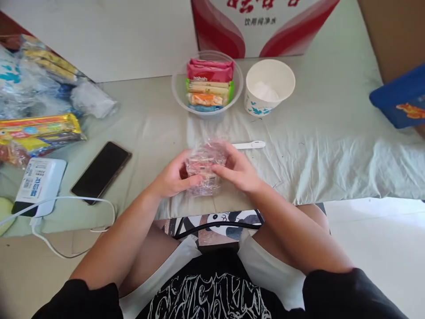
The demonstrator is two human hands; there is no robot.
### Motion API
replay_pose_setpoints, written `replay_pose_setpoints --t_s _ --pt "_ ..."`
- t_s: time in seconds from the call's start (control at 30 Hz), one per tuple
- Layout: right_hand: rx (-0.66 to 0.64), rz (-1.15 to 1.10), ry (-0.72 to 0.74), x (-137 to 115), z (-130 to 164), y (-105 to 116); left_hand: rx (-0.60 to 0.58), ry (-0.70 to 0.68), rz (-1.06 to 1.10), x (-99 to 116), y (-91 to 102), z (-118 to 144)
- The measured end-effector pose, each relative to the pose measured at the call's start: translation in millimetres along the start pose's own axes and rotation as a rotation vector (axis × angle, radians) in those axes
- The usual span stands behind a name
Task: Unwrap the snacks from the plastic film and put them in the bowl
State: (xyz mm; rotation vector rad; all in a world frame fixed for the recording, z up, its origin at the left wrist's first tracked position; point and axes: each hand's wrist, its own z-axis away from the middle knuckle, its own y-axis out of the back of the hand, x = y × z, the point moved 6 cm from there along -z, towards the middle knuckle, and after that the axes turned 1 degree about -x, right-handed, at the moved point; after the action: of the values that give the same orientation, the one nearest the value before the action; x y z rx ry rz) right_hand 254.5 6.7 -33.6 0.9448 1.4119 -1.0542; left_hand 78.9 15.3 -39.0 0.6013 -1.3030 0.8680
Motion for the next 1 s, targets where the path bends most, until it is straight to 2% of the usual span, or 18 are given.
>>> replay_pose_setpoints --t_s 0.17,0.23,0.33,0.43,0.5,0.57,0.63,0.7,0.83,0.9,1.0 --pt "-0.051 0.348 0.266 -15.0 -0.5 -3.1 0.021 -0.053 -0.031 -6.6 3.5 -5.3" --pt "-0.060 0.458 0.346 -17.1 3.8 -7.7 0.083 -0.128 -0.099 -2.6 9.1 -5.3" --pt "-0.077 0.554 0.385 -19.0 7.9 -13.4 0.159 -0.232 -0.224 9.7 17.0 -2.0" --pt "-0.075 0.569 0.403 -26.1 8.8 -11.8 0.125 -0.218 -0.155 15.0 21.6 1.2" --pt "0.022 0.575 0.388 -32.2 7.6 0.7 0.135 -0.169 0.006 12.5 27.7 3.2" --pt "0.217 0.666 0.352 -37.2 7.0 22.5 0.227 -0.145 0.130 8.3 38.5 5.5" --pt "0.411 0.859 0.296 -39.2 8.4 44.9 0.356 -0.171 0.115 6.0 51.1 8.4" --pt "0.503 1.088 0.194 -35.2 9.4 61.3 0.455 -0.243 0.006 7.6 60.9 11.5" --pt "0.461 1.323 -0.029 -19.6 10.2 76.5 0.505 -0.364 -0.183 10.2 66.8 14.0" --pt "0.435 1.335 -0.034 -18.9 10.5 75.5 0.515 -0.402 -0.245 9.0 66.2 14.3" --pt "0.335 1.270 0.038 -22.7 7.9 65.4 0.560 -0.456 -0.291 6.0 65.1 15.7"
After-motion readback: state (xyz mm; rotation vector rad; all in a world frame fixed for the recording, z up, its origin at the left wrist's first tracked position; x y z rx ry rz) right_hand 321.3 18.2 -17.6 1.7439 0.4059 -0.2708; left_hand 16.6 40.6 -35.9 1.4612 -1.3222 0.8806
